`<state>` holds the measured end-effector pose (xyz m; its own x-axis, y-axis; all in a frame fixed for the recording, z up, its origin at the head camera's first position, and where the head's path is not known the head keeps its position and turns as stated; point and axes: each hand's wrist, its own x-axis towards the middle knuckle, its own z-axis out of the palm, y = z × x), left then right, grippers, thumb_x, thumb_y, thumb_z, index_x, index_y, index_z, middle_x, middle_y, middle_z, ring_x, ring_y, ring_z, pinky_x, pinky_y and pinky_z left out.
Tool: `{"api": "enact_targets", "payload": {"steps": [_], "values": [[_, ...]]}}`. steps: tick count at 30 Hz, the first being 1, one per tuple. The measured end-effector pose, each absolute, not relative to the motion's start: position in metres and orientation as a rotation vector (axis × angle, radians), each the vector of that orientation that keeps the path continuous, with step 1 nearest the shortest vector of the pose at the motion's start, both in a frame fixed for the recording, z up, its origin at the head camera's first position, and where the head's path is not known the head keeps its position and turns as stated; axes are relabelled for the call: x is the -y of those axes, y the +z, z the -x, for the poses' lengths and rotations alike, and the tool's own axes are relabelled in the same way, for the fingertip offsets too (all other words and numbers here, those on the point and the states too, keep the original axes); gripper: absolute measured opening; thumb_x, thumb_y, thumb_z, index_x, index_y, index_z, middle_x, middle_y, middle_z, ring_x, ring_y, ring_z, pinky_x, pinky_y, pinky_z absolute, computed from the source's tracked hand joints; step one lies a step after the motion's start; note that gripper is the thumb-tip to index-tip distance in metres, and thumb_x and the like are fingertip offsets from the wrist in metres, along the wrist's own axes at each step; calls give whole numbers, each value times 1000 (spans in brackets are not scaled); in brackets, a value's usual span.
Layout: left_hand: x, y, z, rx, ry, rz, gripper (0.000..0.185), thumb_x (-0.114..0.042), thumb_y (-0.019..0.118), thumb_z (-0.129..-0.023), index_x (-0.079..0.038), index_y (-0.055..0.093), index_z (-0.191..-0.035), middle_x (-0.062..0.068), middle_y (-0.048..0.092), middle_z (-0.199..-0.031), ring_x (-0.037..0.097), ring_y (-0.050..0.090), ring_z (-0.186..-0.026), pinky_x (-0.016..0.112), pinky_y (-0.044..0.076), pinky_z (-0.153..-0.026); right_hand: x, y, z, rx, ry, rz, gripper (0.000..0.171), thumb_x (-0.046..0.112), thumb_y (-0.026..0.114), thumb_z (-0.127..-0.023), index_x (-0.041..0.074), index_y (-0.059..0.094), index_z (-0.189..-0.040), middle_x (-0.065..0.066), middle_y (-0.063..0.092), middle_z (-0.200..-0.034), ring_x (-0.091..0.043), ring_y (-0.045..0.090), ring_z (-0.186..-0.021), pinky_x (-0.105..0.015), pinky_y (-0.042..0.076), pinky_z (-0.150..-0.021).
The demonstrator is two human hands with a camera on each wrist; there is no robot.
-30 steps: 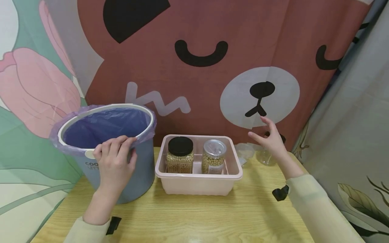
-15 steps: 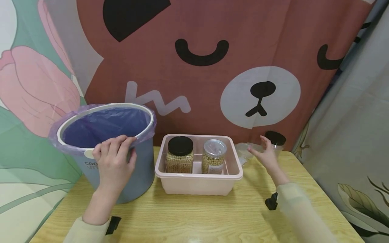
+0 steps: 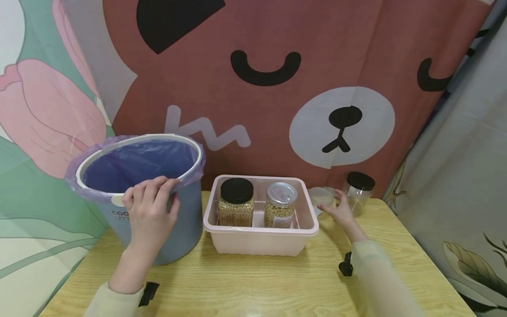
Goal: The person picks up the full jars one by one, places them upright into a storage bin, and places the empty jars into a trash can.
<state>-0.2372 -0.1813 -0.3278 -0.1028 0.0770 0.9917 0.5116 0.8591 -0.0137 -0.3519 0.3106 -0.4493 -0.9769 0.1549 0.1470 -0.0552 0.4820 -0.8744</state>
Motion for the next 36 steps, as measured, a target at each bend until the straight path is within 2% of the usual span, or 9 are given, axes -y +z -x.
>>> {"api": "enact_targets", "payload": {"steps": [5, 11, 14, 21, 28, 34, 36], "values": [[181, -328, 237, 1656, -390, 465, 26, 2, 68, -72, -3, 68, -97, 16, 63, -96, 38, 50, -89, 54, 23, -79, -305, -458, 359, 2516, 1525, 95, 96, 16, 73, -79, 1, 7, -147, -36, 20, -143, -49, 26, -129, -55, 27, -105], [181, -328, 237, 1647, -392, 468, 28, 4, 69, -70, -3, 68, -97, 16, 63, -96, 39, 50, -88, 54, 24, -78, -300, -465, 366, 2440, 1560, 119, 93, 9, 72, -78, 0, 8, -145, -36, 30, -137, -44, 39, -120, -49, 34, -101], [181, -327, 237, 1642, -395, 471, 29, 5, 70, -69, -3, 68, -97, 17, 63, -96, 39, 50, -88, 54, 24, -77, -299, -466, 367, 2418, 1557, 121, 91, 8, 71, -77, -1, 9, -143, -37, 32, -134, -43, 42, -117, -48, 35, -99], [181, -327, 236, 1646, -396, 470, 30, 5, 70, -69, -2, 68, -97, 17, 62, -96, 39, 49, -88, 54, 24, -78, -298, -467, 368, 2404, 1588, 142, 92, 9, 73, -75, 0, 12, -142, -37, 33, -135, -43, 41, -119, -49, 34, -102], [181, -327, 236, 1648, -396, 469, 30, 5, 70, -69, -2, 68, -97, 17, 62, -97, 40, 49, -89, 55, 24, -78, -301, -458, 363, 2407, 1569, 161, 91, 10, 74, -76, 1, 11, -142, -37, 27, -140, -43, 34, -126, -49, 28, -106], [181, -327, 236, 1644, -395, 468, 30, 5, 70, -68, -2, 68, -97, 17, 62, -97, 40, 49, -89, 55, 24, -78, -301, -437, 354, 2423, 1544, 186, 88, 12, 73, -78, 1, 13, -141, -34, 29, -139, -40, 36, -123, -46, 31, -103], [182, -327, 236, 1644, -396, 470, 30, 6, 70, -68, -2, 68, -97, 17, 63, -97, 40, 50, -89, 55, 24, -78, -302, -430, 351, 2433, 1539, 185, 87, 13, 72, -79, 1, 13, -141, -33, 28, -139, -39, 36, -123, -42, 35, -98]]}}
